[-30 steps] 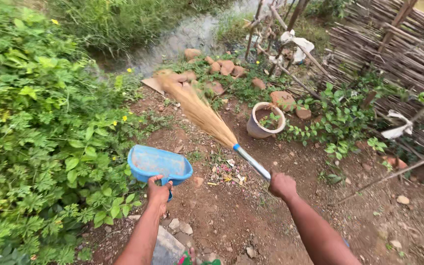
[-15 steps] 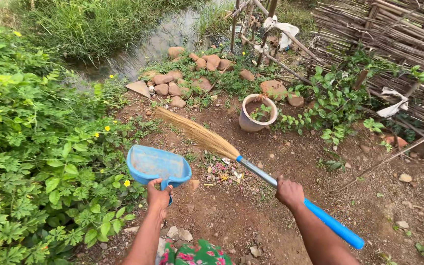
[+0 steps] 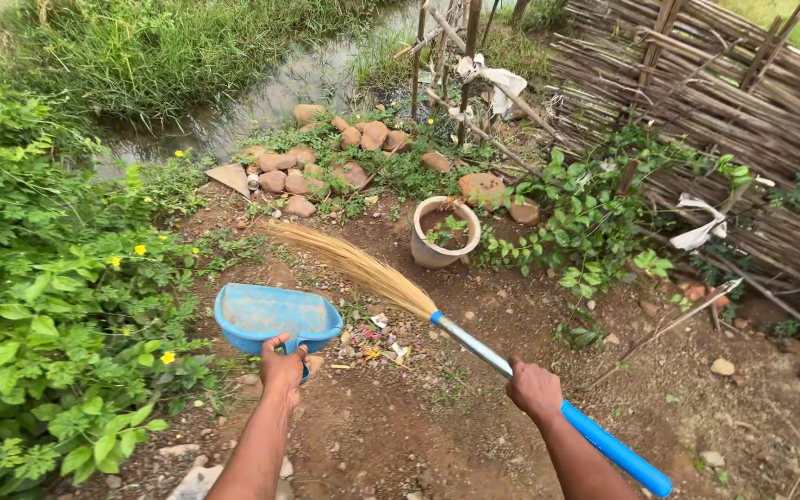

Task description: The person sweeps debris into a dustpan in a yard, then carries the dustpan and broom across the property to a waste bin and disposes of the contents.

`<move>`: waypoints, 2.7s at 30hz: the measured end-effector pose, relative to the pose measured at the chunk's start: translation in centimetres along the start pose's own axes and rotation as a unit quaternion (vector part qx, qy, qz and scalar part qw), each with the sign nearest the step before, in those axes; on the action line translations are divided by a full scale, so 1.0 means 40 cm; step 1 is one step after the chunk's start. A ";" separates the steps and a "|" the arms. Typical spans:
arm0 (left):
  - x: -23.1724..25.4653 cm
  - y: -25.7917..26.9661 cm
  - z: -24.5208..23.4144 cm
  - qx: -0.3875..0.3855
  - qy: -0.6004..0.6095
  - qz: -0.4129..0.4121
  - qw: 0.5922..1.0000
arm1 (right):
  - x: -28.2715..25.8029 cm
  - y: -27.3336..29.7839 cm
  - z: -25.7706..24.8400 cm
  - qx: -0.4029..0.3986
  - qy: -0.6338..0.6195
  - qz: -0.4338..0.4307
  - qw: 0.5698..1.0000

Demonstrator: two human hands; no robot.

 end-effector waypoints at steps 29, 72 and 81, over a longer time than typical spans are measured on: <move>-0.180 -0.423 0.634 0.054 0.087 0.021 0.995 | 0.182 -0.883 -0.102 0.060 -0.044 -0.052 0.996; -0.937 0.242 0.985 0.300 0.028 -0.112 0.947 | 0.026 -1.262 0.232 -0.034 -0.079 -0.399 0.913; -1.198 0.184 1.083 0.282 -0.105 -0.213 0.930 | 0.036 -1.386 0.614 -0.088 0.063 -0.449 0.887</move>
Point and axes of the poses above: each hand's wrist, its own y-axis away from the middle knuckle, its own z-axis out of the palm, x = y × z, the point moved 4 cm from there along -y, towards the middle knuckle, and after that the axes turned 5 degrees about z, right-handed, at the moved point
